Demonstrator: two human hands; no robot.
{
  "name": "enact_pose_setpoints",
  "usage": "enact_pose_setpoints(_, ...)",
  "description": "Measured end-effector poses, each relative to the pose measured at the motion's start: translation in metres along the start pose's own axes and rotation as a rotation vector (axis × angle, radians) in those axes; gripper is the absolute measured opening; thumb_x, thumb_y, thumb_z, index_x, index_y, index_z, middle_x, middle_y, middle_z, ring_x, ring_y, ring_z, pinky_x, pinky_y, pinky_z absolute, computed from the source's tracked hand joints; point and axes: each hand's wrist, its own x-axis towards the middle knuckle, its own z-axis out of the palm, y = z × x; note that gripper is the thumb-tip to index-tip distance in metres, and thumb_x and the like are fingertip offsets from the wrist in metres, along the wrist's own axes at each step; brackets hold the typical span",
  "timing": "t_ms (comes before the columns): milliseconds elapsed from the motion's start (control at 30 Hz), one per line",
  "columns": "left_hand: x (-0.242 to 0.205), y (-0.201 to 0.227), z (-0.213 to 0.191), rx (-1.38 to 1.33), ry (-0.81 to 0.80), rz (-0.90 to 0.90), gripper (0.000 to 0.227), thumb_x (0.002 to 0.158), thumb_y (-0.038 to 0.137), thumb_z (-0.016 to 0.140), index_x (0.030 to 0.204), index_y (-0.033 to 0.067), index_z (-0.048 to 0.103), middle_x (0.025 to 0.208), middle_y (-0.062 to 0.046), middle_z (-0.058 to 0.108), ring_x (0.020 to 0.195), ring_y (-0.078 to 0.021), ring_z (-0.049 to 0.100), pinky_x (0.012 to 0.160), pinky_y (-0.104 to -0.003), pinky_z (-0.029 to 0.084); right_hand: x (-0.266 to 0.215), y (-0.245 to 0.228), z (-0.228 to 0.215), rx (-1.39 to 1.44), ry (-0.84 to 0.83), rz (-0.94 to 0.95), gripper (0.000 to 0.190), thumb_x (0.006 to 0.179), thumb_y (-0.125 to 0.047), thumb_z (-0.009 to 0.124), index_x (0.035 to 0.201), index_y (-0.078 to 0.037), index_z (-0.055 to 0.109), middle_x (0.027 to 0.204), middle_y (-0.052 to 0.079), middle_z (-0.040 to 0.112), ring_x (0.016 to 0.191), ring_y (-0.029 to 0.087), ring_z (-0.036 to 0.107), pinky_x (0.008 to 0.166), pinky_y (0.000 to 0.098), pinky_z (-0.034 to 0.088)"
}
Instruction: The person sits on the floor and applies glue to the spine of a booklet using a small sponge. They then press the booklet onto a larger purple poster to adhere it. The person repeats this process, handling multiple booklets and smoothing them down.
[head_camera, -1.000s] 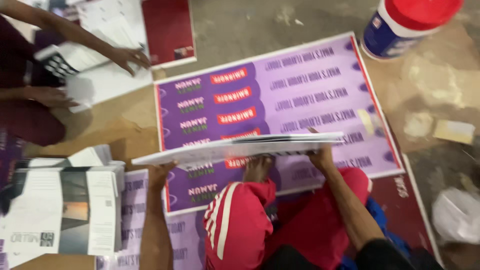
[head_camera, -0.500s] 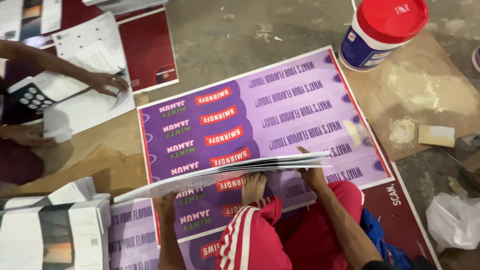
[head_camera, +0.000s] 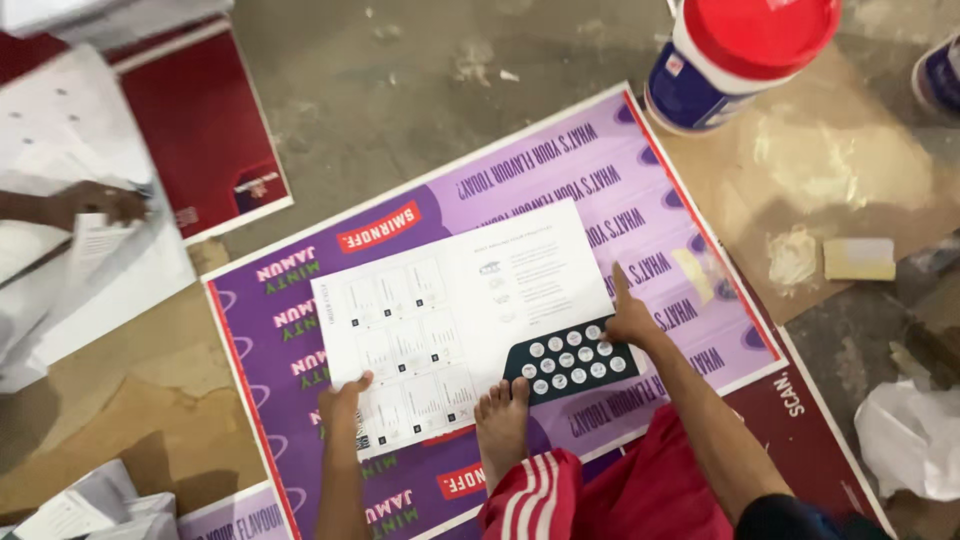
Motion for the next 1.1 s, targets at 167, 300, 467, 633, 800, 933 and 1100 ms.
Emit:
enact_pose_setpoints(167,0.016,0.002,-0.002,0.369,0.013,-0.173,0.05,0.085,0.036,0.085,0.112,-0.0052,0.076,0.099,-0.02,0.077,0.083,-0.0305,0.068,0.079,-0.039,0.049,-0.002,0.021,0.003,-0.001,0.046,0.112,0.158,0.05,-0.014,0.098,0.161,-0.029,-0.013,0.121,0.031,0.067,0.117,0.046,0.065,0.103,0.0443,0.051)
enact_pose_setpoints(300,0.026,-0.014,0.005,0.022,-0.035,0.055,0.046,0.08,0.023,0.086,0.115,-0.0049,0.074,0.102,-0.012,0.075,0.084,-0.0203,0.065,0.075,-0.034,0.049,0.0,0.014,-0.003,0.034,0.016,0.191,0.152,0.054,-0.013,0.096,0.165,-0.032,-0.006,0.107,0.029,0.073,0.104,0.043,0.07,0.098,0.043,0.054)
enact_pose_setpoints(467,0.015,-0.008,-0.004,-0.024,-0.074,-0.072,0.045,0.082,0.021,0.083,0.117,-0.0064,0.073,0.103,-0.014,0.076,0.084,-0.019,0.065,0.073,-0.033,0.048,-0.002,0.001,-0.007,0.077,0.031,0.217,0.15,0.051,-0.007,0.096,0.164,-0.034,0.001,0.104,0.021,0.075,0.095,0.037,0.071,0.092,0.0435,0.055)
enact_pose_setpoints(633,0.026,-0.008,0.0,-0.005,-0.048,-0.086,0.048,0.078,0.018,0.086,0.117,-0.0069,0.07,0.103,-0.012,0.075,0.085,-0.0185,0.069,0.074,-0.034,0.052,-0.001,-0.012,-0.01,0.113,0.021,0.274,0.15,0.051,-0.003,0.095,0.164,-0.035,0.001,0.102,0.018,0.077,0.091,0.033,0.073,0.089,0.0396,0.056)
enact_pose_setpoints(800,0.028,-0.018,-0.001,0.209,0.016,-0.216,0.05,0.078,0.028,0.09,0.111,-0.0062,0.074,0.094,-0.017,0.075,0.072,-0.0244,0.067,0.06,-0.04,0.051,0.001,-0.012,-0.012,0.159,-0.01,0.245,0.148,0.051,-0.002,0.094,0.164,-0.032,0.004,0.105,0.016,0.078,0.091,0.03,0.075,0.086,0.0384,0.059)
enact_pose_setpoints(933,0.032,-0.026,-0.001,0.131,0.052,-0.129,0.051,0.074,0.027,0.092,0.111,-0.004,0.074,0.093,-0.011,0.074,0.072,-0.0209,0.066,0.058,-0.036,0.05,0.001,0.008,-0.005,0.128,0.002,0.145,0.149,0.051,-0.004,0.098,0.163,-0.029,0.001,0.113,0.02,0.075,0.099,0.029,0.074,0.091,0.0391,0.057)
enact_pose_setpoints(1100,0.02,-0.019,0.002,-0.09,0.034,0.077,0.048,0.076,0.018,0.088,0.118,-0.0006,0.074,0.104,-0.007,0.075,0.084,-0.0178,0.066,0.069,-0.033,0.052,-0.013,0.03,0.002,0.496,0.007,-0.064,0.151,0.059,-0.003,0.092,0.164,-0.026,-0.014,0.122,0.024,0.071,0.107,0.029,0.072,0.091,0.0384,0.058)
